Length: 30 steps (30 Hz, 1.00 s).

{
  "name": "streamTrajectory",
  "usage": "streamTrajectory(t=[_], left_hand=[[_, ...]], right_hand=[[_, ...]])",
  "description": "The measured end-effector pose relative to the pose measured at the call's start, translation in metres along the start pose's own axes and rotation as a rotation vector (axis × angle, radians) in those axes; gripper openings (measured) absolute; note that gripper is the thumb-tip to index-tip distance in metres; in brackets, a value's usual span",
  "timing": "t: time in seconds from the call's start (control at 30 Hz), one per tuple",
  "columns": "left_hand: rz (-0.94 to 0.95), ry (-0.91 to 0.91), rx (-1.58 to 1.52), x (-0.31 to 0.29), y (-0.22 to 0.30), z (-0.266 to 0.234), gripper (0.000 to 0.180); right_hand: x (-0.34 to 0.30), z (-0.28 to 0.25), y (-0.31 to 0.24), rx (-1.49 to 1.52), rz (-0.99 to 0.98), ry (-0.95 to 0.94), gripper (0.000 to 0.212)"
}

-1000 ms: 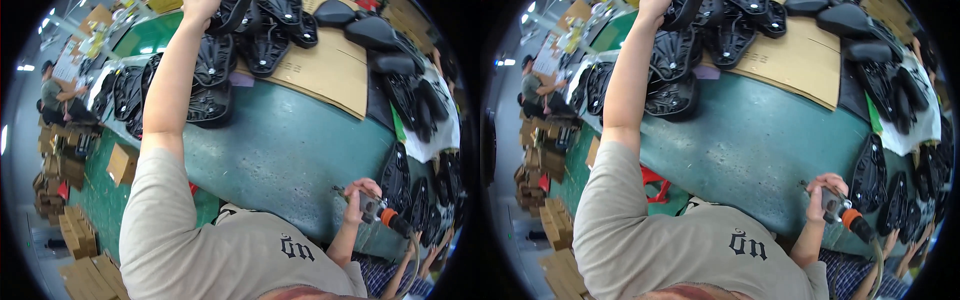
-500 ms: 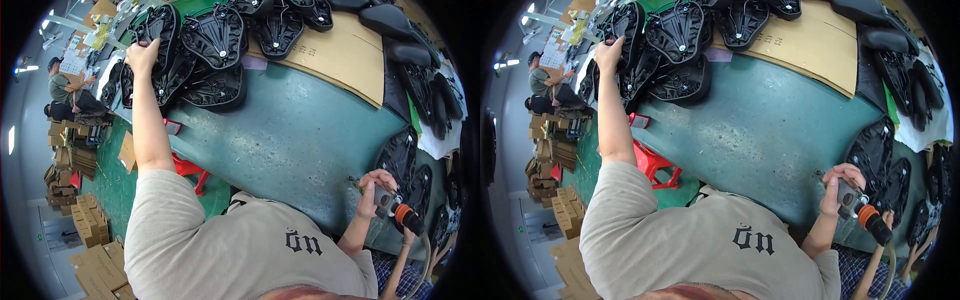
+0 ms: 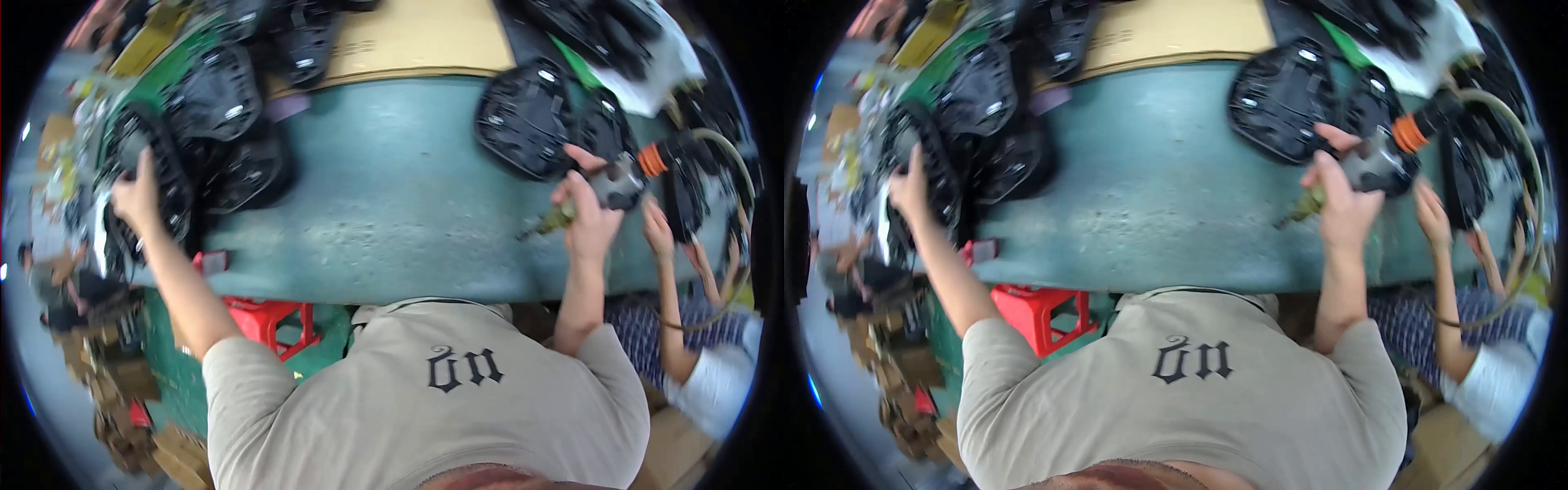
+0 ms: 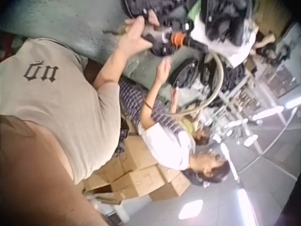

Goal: Assemble bicycle seat components using a pneumatic screwdriver on a production line.

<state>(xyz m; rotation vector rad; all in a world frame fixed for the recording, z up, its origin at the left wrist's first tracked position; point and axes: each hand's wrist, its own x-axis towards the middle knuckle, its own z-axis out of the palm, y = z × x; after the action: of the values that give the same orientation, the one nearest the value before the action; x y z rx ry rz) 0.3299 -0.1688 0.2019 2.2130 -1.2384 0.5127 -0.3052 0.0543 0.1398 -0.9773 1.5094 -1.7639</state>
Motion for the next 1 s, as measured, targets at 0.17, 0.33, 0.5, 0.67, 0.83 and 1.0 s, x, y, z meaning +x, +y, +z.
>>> streamTrajectory(t=[0.17,0.33,0.5,0.67,0.83,1.0], left_hand=[[0.000,-0.032,-0.244,-0.009,0.035,-0.013,0.061],[0.152,0.083,-0.164,0.051,-0.022,-0.070,0.054],[0.161,0.019,-0.066,0.109,-0.083,-0.068,0.057],[0.210,-0.138,0.321,0.085,-0.076,-0.023,0.094],[0.247,-0.025,0.327,0.062,-0.069,-0.012,0.100],[0.240,0.021,0.264,0.054,-0.081,-0.012,0.101]], right_hand=[[0.005,-0.024,0.027,-0.030,0.096,0.017,0.026],[0.012,-0.009,0.026,-0.048,0.067,-0.052,0.032],[0.017,0.008,0.023,-0.090,0.117,-0.079,0.025],[0.019,0.019,0.024,-0.175,0.131,-0.092,0.025],[0.027,0.019,0.027,-0.227,0.157,-0.090,0.029],[0.022,0.027,0.025,-0.295,0.186,-0.163,0.043]])
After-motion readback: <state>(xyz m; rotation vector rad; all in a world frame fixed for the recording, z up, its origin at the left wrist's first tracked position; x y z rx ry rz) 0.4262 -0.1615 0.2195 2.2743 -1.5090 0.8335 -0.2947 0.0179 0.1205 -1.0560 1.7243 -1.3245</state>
